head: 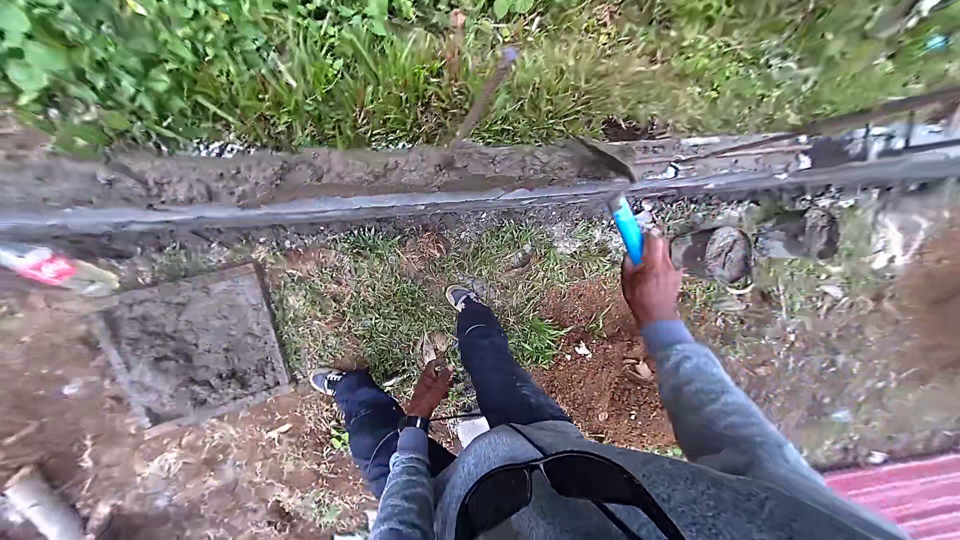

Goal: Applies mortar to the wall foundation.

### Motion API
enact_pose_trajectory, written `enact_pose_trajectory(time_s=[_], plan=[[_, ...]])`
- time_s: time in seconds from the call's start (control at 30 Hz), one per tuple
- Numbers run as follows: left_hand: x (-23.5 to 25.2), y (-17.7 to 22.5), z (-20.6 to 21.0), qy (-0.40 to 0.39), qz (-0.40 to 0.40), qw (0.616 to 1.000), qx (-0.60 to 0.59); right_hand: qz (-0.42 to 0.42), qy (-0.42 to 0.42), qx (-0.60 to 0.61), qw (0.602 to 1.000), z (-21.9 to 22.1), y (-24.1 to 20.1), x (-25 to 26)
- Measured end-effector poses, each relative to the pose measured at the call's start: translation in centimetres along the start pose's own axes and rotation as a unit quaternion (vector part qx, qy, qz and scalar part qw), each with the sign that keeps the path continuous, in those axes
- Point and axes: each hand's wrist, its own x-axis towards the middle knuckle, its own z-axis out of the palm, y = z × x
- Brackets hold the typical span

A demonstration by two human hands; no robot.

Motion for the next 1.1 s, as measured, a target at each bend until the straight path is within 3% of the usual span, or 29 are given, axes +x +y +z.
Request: enact_pose_trajectory(time_s=[0.07,0.17,0.27,0.37,0.57,0.73,0.9,1.0,1.1], plan=[[-0.9,-0.9,-1.6,-0.002,0.017,1.000,-0.002,-0.001,-0.002,0.025,1.000,0.5,-1.4,-5.6],[-1.6,-4.1,-4.6,-0.006,0.031,0.999,-0.010,-0.081,-0.035,0.036,0.995,3.1,-5.2,-13.8],[-1.6,-8.2,-8.9,-0.009,0.044,0.999,-0.013,-0.185,-0.152,-0.021,0.971,7.8,-11.8,-18.7],[-1.5,-12.2,-13.8,-0.012,0.065,0.998,0.007,-0.319,-0.283,-0.072,0.902,14.8,-23.6,-22.4],[-0.4,-18.2,-23.3,0.029,0.095,0.995,0.016,-0.465,-0.393,-0.166,0.776,32.0,-53.0,-33.6],[-0.3,-20.8,-31.0,0.067,0.122,0.988,-0.072,-0.524,-0.354,-0.171,0.755,45.9,-74.0,-41.8],[-2.4,-22.1,-38.2,-0.007,0.105,0.983,-0.153,-0.586,-0.276,-0.151,0.747,54.7,-91.5,-47.7],[-2.5,-23.7,-39.3,0.020,0.141,0.977,-0.158,-0.604,-0.240,-0.144,0.746,59.0,-98.3,-51.0],[-3.0,-24.8,-40.4,0.029,0.133,0.978,-0.158,-0.614,-0.234,-0.161,0.736,62.0,-100.2,-55.4]])
